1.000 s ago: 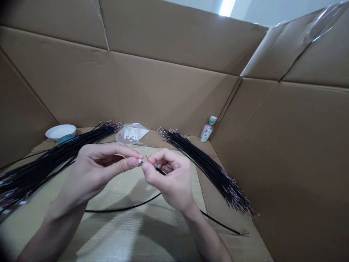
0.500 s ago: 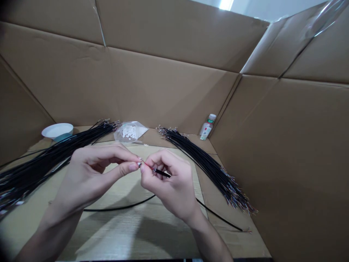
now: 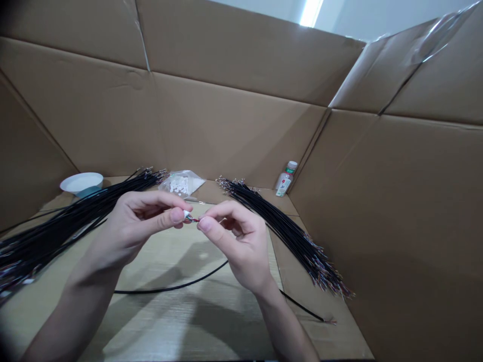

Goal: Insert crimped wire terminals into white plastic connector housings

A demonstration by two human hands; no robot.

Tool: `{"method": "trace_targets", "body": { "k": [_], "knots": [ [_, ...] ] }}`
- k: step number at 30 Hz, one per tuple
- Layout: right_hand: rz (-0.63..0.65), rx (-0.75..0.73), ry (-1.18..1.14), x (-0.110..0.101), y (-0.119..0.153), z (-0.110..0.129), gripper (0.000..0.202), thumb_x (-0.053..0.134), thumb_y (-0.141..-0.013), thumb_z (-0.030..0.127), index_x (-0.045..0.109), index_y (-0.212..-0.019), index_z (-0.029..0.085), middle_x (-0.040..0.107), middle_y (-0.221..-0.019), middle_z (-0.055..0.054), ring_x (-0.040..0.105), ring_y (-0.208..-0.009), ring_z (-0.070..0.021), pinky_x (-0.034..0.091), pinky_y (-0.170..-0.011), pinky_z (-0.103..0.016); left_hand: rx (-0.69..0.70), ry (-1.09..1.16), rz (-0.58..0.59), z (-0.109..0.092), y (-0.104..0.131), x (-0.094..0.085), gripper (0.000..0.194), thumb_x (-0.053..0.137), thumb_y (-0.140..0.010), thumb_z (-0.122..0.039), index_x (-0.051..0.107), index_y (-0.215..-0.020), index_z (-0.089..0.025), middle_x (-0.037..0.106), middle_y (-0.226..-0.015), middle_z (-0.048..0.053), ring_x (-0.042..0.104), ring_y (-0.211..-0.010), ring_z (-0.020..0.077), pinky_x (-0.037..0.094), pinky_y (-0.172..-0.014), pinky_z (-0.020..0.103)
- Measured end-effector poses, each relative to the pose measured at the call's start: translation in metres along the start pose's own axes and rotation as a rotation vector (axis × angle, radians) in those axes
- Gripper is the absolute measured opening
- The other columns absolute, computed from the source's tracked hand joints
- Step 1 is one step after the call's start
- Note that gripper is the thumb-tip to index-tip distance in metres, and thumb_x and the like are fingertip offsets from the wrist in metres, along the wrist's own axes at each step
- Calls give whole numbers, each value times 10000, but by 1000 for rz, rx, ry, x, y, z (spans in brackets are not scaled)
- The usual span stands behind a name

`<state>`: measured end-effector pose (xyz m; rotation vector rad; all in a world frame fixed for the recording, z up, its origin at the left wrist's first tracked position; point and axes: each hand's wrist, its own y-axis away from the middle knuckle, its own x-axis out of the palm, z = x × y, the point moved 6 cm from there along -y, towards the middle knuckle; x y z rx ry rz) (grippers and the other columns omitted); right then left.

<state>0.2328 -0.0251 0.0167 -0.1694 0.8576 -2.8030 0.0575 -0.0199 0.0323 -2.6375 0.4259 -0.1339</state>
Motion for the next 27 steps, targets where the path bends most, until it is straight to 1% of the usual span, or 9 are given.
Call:
{"method": "trace_targets", "body": {
  "k": [4,8,9,11,13,15,20,23,27],
  "knots": [
    [22,-26,97,1,-1,6,88,776,-966,276,748,-888,244,705,-845,19,623,-805,-135,494,-758,-284,-4,-55,7,-3,-1,1,86,818,-924,-218,855,-943,-293,824,-913,-29,744,-850,88,578,-767,131],
    [34,-11,147,1,-1,6,144,745,-980,302,713,-861,226,673,-819,10,604,-771,-149,490,-741,-305,-23,-149,23,-5,-1,2,46,793,-945,-263,835,-940,-245,807,-906,0,738,-834,118,581,-743,176],
    [33,-4,156,1,-1,5,154,741,-980,309,707,-857,224,668,-814,7,601,-765,-153,491,-738,-310,-10,-178,18,-6,-1,2,57,781,-954,-275,829,-961,-245,804,-928,6,739,-854,129,586,-760,195],
    [32,3,173,1,-1,4,162,739,-978,317,699,-852,222,663,-807,5,597,-755,-157,493,-734,-317,55,-246,-12,-10,1,1,77,760,-971,-297,819,-988,-252,795,-1007,18,736,-959,158,590,-855,241],
    [35,-3,192,3,0,4,161,738,-975,311,695,-848,222,663,-804,6,596,-751,-156,491,-729,-316,127,-311,-57,-14,2,-1,88,746,-981,-317,811,-980,-258,776,-1104,28,711,-1088,186,559,-982,288],
    [35,-21,215,4,0,6,149,735,-971,283,693,-842,223,663,-802,10,593,-749,-151,484,-720,-309,165,-354,-84,-16,4,-1,107,741,-985,-329,797,-932,-255,754,-1163,30,682,-1153,195,514,-1060,314],
    [31,-59,280,9,-1,9,138,718,-951,210,686,-818,224,661,-787,13,589,-748,-152,477,-720,-312,203,-434,-103,-19,8,0,113,754,-977,-313,758,-881,-253,736,-1164,20,667,-1147,197,477,-1080,343],
    [34,-64,296,10,-1,9,136,723,-946,213,686,-816,224,671,-792,10,592,-752,-156,478,-722,-316,222,-457,-109,-21,10,1,98,751,-978,-304,755,-892,-257,735,-1169,17,666,-1156,199,471,-1081,348],
    [62,-41,263,11,0,7,150,728,-950,228,683,-807,222,674,-784,15,586,-743,-149,477,-722,-309,221,-469,-104,-21,10,2,83,728,-993,-288,750,-920,-256,731,-1186,11,662,-1169,184,460,-1087,322]
  ]
}}
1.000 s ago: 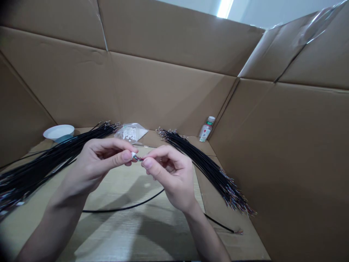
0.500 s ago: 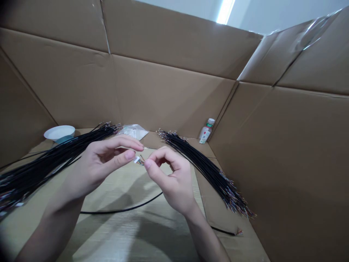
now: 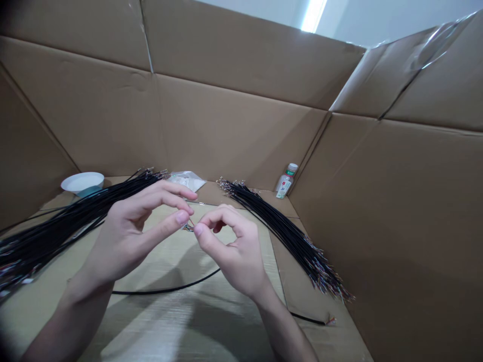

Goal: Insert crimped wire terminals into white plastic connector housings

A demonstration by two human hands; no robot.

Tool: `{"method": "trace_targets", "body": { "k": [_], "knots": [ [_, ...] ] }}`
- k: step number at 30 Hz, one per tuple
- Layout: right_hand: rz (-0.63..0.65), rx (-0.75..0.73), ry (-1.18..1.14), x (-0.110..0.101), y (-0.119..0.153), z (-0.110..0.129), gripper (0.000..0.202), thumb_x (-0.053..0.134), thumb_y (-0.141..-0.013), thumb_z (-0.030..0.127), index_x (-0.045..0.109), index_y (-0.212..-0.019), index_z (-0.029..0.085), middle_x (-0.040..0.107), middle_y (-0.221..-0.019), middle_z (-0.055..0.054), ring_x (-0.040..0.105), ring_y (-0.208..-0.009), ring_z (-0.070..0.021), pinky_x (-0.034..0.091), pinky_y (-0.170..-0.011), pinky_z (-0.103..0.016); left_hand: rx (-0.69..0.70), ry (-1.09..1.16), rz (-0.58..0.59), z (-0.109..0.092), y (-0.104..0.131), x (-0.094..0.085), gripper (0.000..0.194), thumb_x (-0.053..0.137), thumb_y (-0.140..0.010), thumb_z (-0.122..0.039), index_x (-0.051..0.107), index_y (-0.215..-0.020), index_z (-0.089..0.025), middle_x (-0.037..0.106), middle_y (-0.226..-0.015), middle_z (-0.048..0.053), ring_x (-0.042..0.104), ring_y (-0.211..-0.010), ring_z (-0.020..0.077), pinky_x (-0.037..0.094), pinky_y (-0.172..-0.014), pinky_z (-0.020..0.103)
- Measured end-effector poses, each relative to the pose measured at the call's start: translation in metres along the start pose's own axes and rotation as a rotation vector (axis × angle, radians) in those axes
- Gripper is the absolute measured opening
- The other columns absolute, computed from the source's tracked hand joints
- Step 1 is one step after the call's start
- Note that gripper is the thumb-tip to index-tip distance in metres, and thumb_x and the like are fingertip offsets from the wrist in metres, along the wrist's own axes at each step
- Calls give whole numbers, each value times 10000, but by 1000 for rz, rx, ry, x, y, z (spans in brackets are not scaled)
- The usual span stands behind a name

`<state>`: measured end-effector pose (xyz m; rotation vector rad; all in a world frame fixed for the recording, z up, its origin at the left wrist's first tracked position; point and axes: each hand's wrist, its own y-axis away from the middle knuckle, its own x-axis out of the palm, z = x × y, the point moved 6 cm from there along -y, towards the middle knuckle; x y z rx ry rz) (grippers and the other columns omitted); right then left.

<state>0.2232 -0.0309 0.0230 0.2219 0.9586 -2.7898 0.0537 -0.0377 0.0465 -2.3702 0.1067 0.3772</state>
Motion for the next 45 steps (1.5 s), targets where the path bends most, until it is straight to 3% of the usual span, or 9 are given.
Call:
{"method": "trace_targets", "body": {
  "k": [13,21,27,32,39,45],
  "knots": [
    [17,102,-89,0,-4,-10,179,711,-988,341,704,-849,229,702,-859,-8,636,-836,-183,496,-818,-345,-138,176,105,9,-6,16,194,691,-1001,-273,735,-830,-194,736,-1006,47,671,-955,184,536,-917,285],
    [37,94,-98,-1,-6,-8,133,746,-951,296,724,-831,244,689,-1085,-38,631,-1086,-223,462,-1022,-400,-176,305,99,16,-7,21,195,685,-1019,-273,746,-848,-205,724,-1025,20,661,-1001,151,512,-908,237],
    [32,140,-225,-3,-7,-16,178,733,-966,307,702,-804,238,665,-1050,-29,624,-1039,-201,479,-968,-344,-136,160,43,14,-6,11,217,614,-1057,-403,727,-990,-230,712,-1039,23,640,-1027,181,499,-896,285],
    [60,187,-302,-3,-7,-23,202,730,-983,287,709,-789,236,630,-1053,-13,585,-1019,-168,434,-932,-290,-188,86,172,10,-4,8,273,636,-1030,-396,686,-847,-200,652,-822,-2,581,-781,141,484,-708,250],
    [144,262,-499,4,-7,-25,193,771,-946,271,729,-763,223,586,-968,-9,541,-925,-156,421,-853,-284,-424,459,221,28,-5,19,157,756,-967,-314,679,-966,-178,668,-849,-21,649,-730,68,565,-678,146],
    [189,254,-455,1,-6,-21,210,751,-957,235,712,-752,210,577,-909,1,520,-855,-142,405,-795,-283,-557,686,168,43,-5,30,405,898,-844,-277,514,-937,-185,693,-808,-41,680,-739,63,613,-687,128]
  ]
}}
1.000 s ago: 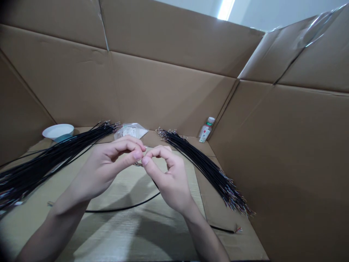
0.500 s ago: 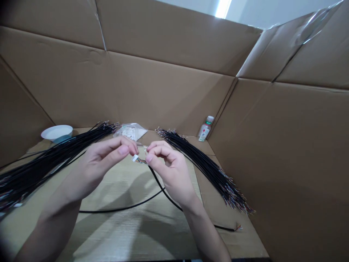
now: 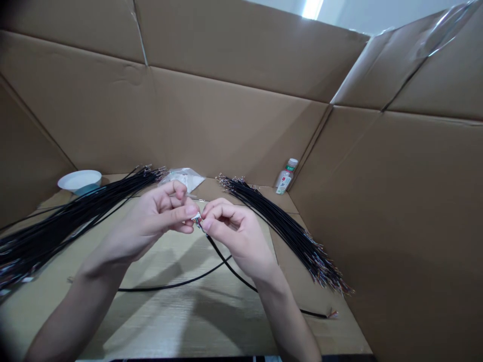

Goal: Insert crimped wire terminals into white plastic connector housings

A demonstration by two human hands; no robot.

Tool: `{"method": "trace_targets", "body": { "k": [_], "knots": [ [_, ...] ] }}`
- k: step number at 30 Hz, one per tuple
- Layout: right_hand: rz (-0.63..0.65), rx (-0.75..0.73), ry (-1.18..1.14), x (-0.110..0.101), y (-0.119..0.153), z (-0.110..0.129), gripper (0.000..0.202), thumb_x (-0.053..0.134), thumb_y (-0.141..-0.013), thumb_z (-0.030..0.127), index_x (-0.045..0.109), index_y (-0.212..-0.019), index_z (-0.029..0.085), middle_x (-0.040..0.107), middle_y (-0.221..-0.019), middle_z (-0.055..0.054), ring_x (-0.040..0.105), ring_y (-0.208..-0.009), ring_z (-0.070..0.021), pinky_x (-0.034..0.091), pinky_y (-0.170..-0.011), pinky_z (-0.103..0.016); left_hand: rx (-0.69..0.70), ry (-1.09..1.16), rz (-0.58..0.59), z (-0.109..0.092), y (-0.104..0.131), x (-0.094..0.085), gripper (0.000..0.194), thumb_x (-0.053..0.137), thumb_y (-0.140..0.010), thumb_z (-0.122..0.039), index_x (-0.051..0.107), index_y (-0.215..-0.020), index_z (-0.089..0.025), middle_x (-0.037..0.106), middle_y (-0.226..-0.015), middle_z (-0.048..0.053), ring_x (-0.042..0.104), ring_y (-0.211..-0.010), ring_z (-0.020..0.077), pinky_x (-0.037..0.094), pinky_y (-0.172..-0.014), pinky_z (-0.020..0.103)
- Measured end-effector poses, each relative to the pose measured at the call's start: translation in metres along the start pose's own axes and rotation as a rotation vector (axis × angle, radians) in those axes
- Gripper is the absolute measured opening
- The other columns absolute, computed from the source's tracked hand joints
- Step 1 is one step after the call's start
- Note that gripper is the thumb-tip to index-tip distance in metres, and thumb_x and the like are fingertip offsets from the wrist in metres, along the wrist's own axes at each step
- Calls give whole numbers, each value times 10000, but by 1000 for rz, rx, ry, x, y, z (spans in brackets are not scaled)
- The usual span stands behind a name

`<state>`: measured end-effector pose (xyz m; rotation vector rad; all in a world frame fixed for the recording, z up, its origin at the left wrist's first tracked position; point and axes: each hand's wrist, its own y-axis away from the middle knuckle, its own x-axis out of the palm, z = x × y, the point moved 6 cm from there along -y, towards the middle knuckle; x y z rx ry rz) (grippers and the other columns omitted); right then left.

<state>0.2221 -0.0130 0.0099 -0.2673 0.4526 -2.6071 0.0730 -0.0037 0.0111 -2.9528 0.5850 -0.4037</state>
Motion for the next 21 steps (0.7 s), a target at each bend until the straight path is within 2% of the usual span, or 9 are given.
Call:
{"method": "trace_targets", "body": {
  "k": [3,7,15,21],
  "knots": [
    [1,-10,24,-2,1,2,201,754,-945,214,709,-749,204,587,-911,0,532,-861,-141,411,-798,-283,-23,96,7,4,-2,5,503,925,-811,-261,447,-957,-202,694,-766,-54,660,-679,50,595,-635,108],
    [-14,2,29,-6,0,2,193,757,-931,194,714,-743,202,593,-909,2,548,-863,-137,423,-802,-280,-34,160,-10,8,-4,8,530,917,-824,-235,417,-996,-209,660,-692,-80,632,-623,29,549,-591,68],
    [35,-9,62,-10,0,6,200,791,-917,222,725,-729,204,613,-913,-7,567,-900,-152,438,-857,-301,-51,176,-71,10,-1,12,649,958,-758,-242,374,-1037,-215,668,-689,-66,631,-601,40,544,-574,78],
    [74,27,73,-11,0,5,204,812,-907,251,739,-722,205,622,-891,-2,560,-866,-147,423,-836,-304,-36,172,-88,11,0,11,636,940,-776,-225,365,-1048,-217,677,-723,-60,630,-620,35,562,-611,86]
  ]
}}
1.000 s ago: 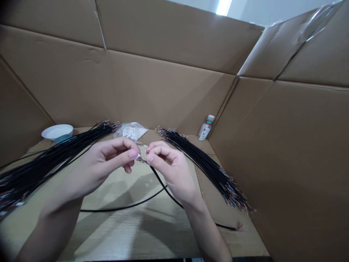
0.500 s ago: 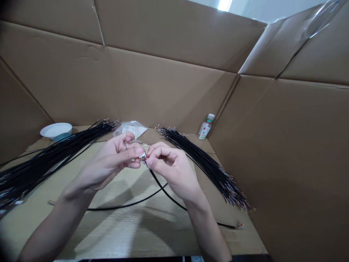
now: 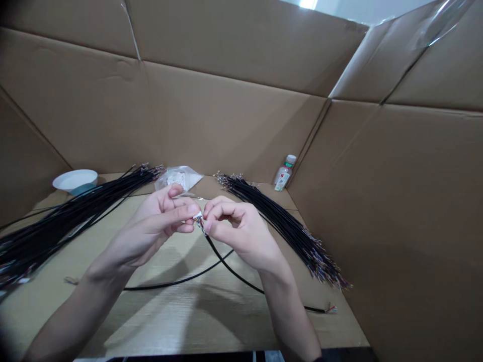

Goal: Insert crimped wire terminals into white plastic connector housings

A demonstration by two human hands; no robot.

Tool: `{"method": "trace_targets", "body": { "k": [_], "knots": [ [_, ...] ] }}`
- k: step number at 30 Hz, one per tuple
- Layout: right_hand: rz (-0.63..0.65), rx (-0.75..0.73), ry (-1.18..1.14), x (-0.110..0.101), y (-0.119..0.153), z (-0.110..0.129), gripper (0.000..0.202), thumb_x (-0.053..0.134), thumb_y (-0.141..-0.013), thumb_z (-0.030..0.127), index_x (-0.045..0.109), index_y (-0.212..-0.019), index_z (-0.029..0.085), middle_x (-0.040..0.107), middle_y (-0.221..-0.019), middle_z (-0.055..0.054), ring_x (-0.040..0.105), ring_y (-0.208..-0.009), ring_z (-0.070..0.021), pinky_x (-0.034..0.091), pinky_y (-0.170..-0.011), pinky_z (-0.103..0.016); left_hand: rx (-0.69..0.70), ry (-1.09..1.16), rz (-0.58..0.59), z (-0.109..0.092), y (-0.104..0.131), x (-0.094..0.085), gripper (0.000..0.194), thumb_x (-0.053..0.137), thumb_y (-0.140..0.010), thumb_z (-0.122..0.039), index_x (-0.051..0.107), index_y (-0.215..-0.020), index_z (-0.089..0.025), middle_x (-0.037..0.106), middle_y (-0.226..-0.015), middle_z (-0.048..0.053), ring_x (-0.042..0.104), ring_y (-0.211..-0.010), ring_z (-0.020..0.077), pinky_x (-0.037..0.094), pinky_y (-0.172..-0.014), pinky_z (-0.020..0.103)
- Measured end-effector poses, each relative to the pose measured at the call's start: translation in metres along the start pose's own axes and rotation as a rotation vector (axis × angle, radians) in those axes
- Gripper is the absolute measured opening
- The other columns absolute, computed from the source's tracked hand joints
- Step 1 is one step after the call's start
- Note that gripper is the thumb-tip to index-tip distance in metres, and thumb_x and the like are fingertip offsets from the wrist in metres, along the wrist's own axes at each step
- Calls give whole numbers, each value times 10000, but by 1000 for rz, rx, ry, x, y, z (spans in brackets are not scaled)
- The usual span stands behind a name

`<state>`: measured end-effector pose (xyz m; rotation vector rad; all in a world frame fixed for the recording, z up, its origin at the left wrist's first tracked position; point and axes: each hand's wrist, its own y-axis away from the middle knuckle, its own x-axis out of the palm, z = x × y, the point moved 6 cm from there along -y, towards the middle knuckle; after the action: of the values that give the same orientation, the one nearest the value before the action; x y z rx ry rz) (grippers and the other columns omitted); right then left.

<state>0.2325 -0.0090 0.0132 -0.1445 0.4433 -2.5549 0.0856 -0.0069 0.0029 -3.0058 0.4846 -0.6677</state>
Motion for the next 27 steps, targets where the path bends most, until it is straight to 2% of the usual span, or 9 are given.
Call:
{"method": "trace_targets", "body": {
  "k": [11,16,22,27],
  "knots": [
    [-37,38,-74,0,-3,-3,212,815,-885,250,734,-694,205,610,-884,-6,551,-859,-151,426,-817,-295,42,-66,43,-7,2,1,606,913,-813,-225,351,-1040,-224,660,-716,-77,623,-633,37,545,-607,87],
    [-9,26,-38,1,-2,-2,240,825,-882,289,715,-685,206,610,-857,-7,548,-847,-160,433,-809,-309,51,-86,26,-8,1,0,609,920,-802,-223,367,-1056,-222,668,-734,-69,628,-639,43,546,-612,97],
    [-46,63,-26,0,-5,-5,255,851,-836,354,721,-666,216,631,-860,-14,556,-834,-173,444,-790,-325,67,-103,4,-9,1,-1,611,929,-787,-230,380,-1055,-224,687,-738,-55,643,-634,65,546,-610,119],
    [-62,47,5,-2,-5,-4,256,842,-849,367,723,-675,220,639,-869,-15,569,-853,-178,453,-816,-326,87,-122,-3,-9,2,0,586,913,-804,-218,365,-1013,-231,714,-760,-45,670,-644,74,554,-629,134]
  ]
}}
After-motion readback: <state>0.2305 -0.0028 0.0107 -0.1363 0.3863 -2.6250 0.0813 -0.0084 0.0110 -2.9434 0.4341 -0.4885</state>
